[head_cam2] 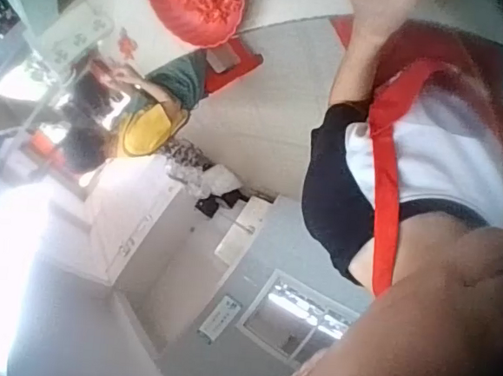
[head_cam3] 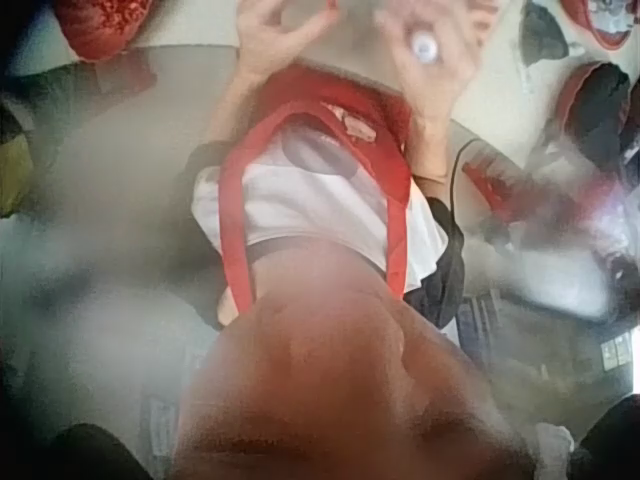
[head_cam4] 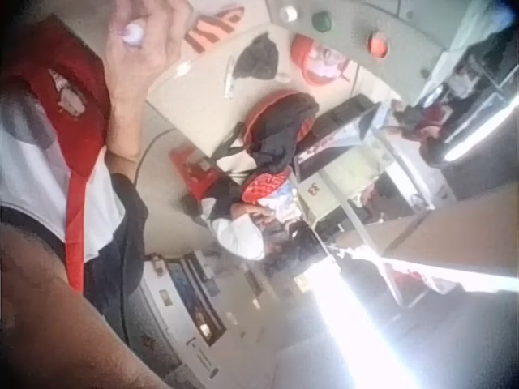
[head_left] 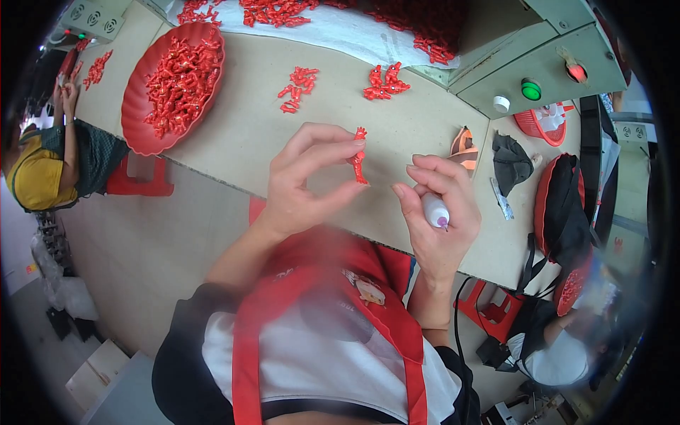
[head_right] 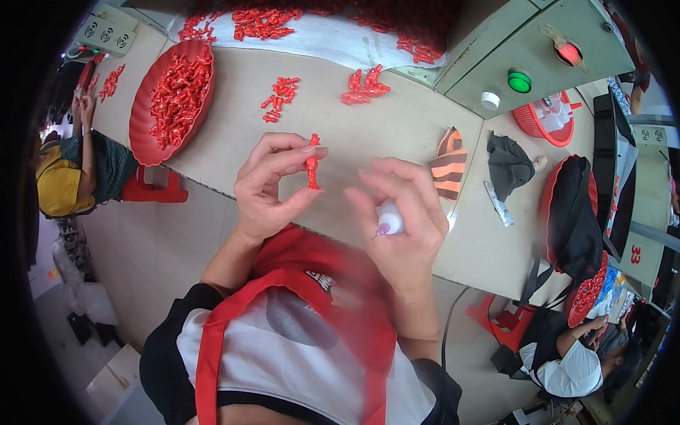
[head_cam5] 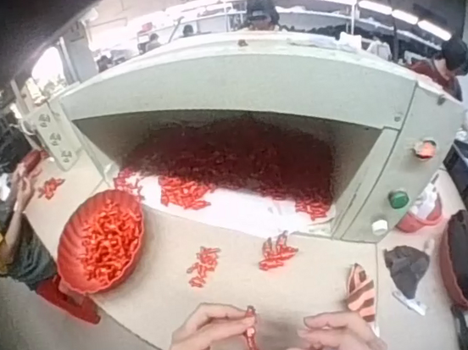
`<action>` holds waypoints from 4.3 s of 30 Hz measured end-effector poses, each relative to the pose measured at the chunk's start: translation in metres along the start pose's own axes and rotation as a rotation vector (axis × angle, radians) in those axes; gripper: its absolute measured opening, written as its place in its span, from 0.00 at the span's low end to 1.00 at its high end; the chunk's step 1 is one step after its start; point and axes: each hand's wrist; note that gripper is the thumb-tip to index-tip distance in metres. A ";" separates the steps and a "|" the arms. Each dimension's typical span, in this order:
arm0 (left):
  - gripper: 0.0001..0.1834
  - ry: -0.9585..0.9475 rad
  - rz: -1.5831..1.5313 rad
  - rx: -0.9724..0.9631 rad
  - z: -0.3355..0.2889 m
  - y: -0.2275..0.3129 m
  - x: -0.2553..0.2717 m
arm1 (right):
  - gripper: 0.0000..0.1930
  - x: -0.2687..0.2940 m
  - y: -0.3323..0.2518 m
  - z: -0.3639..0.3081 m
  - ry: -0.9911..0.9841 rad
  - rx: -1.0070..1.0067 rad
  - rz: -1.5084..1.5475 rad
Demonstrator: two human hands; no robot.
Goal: The person assembles small red plastic toy parts by hand, joining them together with glue from a glue bottle.
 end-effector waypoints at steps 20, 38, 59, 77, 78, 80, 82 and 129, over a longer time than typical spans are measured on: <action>0.23 -0.043 -1.889 0.600 -0.005 -0.037 0.013 | 0.12 -0.003 -0.004 0.002 0.016 -0.003 -0.031; 0.20 0.439 1.443 0.235 0.019 0.011 0.171 | 0.12 -0.002 0.000 0.002 0.037 0.047 -0.056; 0.18 -0.009 1.396 0.345 0.219 -0.105 0.064 | 0.11 0.032 0.023 -0.020 0.110 -0.052 -0.054; 0.21 -0.077 -1.546 0.893 0.019 -0.007 -0.033 | 0.24 0.038 0.015 -0.014 0.073 -0.313 0.462; 0.21 -0.062 -1.411 0.909 0.022 0.000 -0.034 | 0.20 0.038 0.015 -0.017 0.143 -0.308 0.427; 0.20 -0.048 -1.279 0.924 0.026 0.011 -0.037 | 0.20 0.043 0.014 -0.026 0.158 -0.268 0.347; 0.20 0.042 -1.222 0.914 0.027 0.017 -0.040 | 0.18 0.043 0.006 -0.029 0.252 -0.193 0.229; 0.17 0.014 -1.135 0.874 0.023 0.015 -0.039 | 0.17 0.037 -0.006 -0.009 0.161 0.236 -0.021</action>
Point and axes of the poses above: each hand's wrist, its own z-axis towards the middle knuckle, its own x-axis out of the back of the hand, y = z × x, and after that the axes turned 5 degrees about -z, right-handed
